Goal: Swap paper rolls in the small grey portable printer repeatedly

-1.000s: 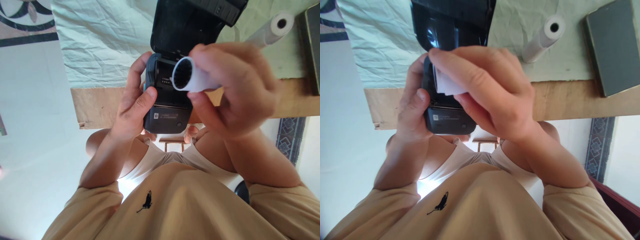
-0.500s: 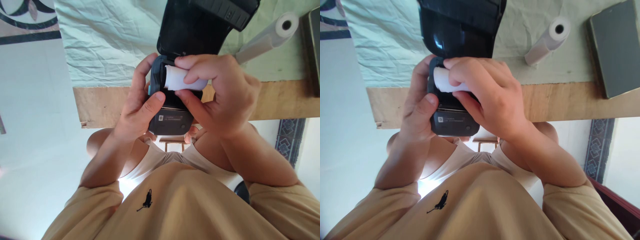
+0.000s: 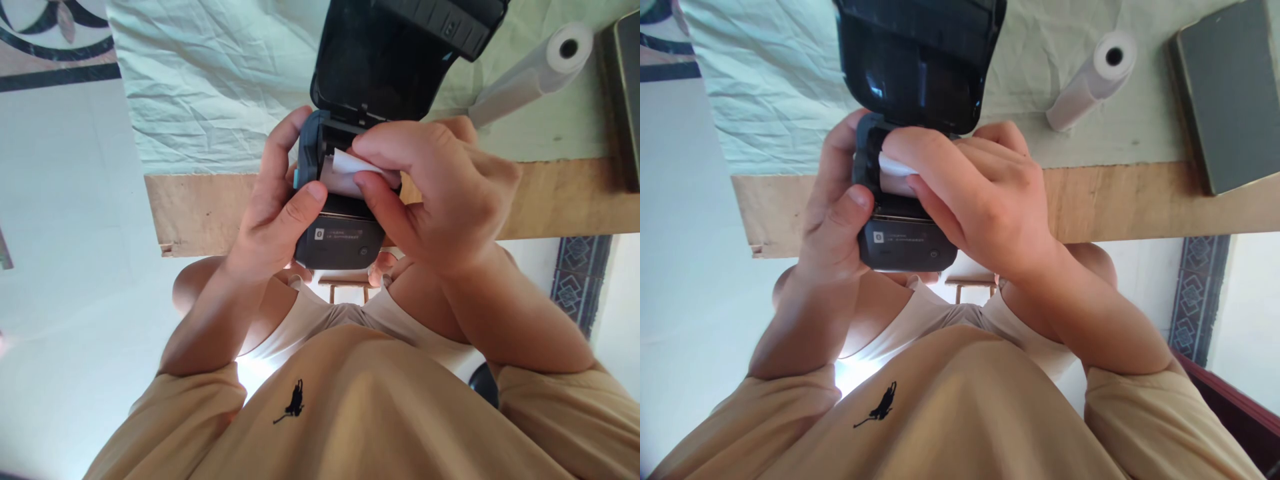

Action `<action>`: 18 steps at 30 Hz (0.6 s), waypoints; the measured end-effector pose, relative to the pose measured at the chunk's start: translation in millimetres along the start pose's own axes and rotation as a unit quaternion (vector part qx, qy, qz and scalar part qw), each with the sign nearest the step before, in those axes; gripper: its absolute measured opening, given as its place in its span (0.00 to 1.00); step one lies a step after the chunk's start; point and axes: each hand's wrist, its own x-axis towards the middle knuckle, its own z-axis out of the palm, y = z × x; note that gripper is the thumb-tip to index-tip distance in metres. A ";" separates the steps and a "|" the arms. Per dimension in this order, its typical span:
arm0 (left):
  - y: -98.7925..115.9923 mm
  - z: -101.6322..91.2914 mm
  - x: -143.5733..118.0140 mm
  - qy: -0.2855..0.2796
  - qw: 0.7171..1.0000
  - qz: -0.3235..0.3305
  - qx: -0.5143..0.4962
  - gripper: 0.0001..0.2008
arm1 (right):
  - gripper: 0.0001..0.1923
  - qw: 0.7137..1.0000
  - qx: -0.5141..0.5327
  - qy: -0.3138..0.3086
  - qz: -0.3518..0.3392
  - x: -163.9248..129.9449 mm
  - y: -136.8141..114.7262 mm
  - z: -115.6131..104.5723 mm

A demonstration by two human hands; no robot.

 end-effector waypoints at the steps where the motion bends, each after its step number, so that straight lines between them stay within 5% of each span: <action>1: -2.4 -1.9 0.5 -0.007 1.000 0.016 0.003 0.29 | 0.11 1.000 0.005 -0.005 0.001 0.1 0.4 -1.2; 6: -4.4 -3.0 1.5 -0.030 0.999 0.013 0.001 0.26 | 0.24 0.999 0.024 -0.027 0.001 2.3 2.5 -6.5; 13: 1.1 3.8 2.3 -0.007 1.000 0.018 0.007 0.26 | 0.05 0.996 0.077 0.011 -0.054 2.5 7.4 -5.9; 18: 0.5 17.1 10.1 0.120 0.992 0.026 0.007 0.34 | 0.07 0.987 0.111 -0.016 -0.114 0.3 8.8 -6.9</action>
